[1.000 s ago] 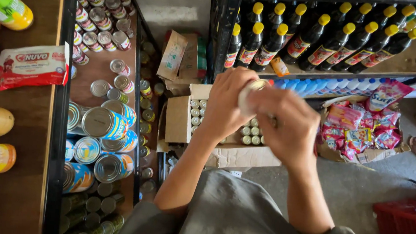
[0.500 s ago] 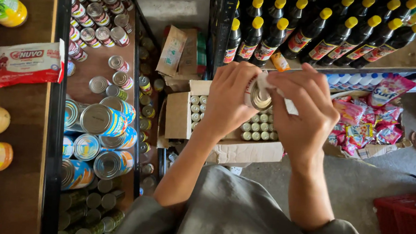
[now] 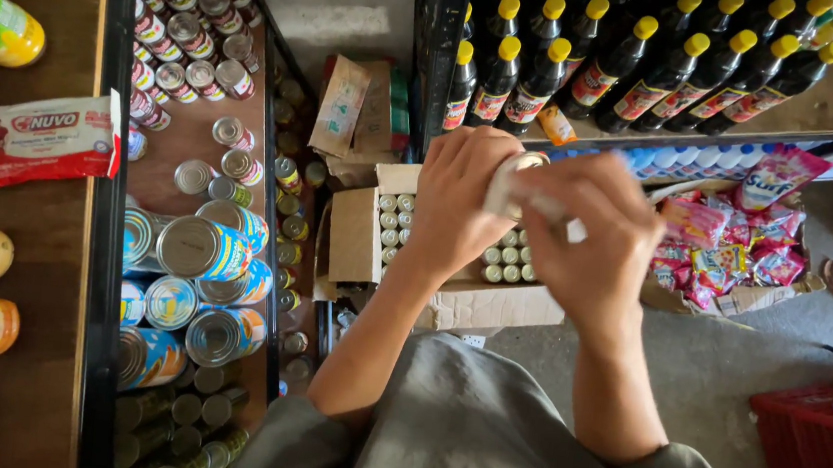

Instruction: Wiping dust off canned goods with a cloth and inspecting them before placing them on shelves.

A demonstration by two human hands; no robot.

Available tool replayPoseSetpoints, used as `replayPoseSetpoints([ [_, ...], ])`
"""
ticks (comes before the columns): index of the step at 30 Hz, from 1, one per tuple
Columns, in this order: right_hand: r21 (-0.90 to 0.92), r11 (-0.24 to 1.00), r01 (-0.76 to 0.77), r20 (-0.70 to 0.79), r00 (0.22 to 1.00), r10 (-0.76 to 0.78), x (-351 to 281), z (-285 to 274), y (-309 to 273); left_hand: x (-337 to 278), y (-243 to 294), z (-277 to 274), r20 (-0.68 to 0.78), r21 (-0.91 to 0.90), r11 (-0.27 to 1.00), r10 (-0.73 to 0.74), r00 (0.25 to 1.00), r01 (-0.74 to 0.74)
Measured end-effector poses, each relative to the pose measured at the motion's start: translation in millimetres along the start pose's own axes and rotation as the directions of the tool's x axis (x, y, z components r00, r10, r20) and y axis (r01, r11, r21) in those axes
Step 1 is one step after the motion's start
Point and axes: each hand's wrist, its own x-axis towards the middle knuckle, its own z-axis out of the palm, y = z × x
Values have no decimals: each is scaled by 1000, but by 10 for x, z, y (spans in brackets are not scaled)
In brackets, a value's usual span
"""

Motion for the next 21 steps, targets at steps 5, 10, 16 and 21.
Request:
replayPoseSetpoints([
  [5, 72, 997, 38, 140, 989, -48, 5, -104, -40, -43, 4, -62, 45, -162, 979, -116, 992, 122],
  [10, -28, 999, 39, 143, 989, -34, -66, -110, 153, -9, 66, -110, 93, -245, 942, -211, 973, 227],
  [16, -19, 1000, 19, 120, 993, -17, -119, -19, 187, -57, -7, -4, 61, -159, 971, -170, 984, 178],
  [21, 16, 1000, 27, 84, 996, -28, -38, -14, 26, 13, -34, -104, 58, -175, 970, -158, 986, 166],
])
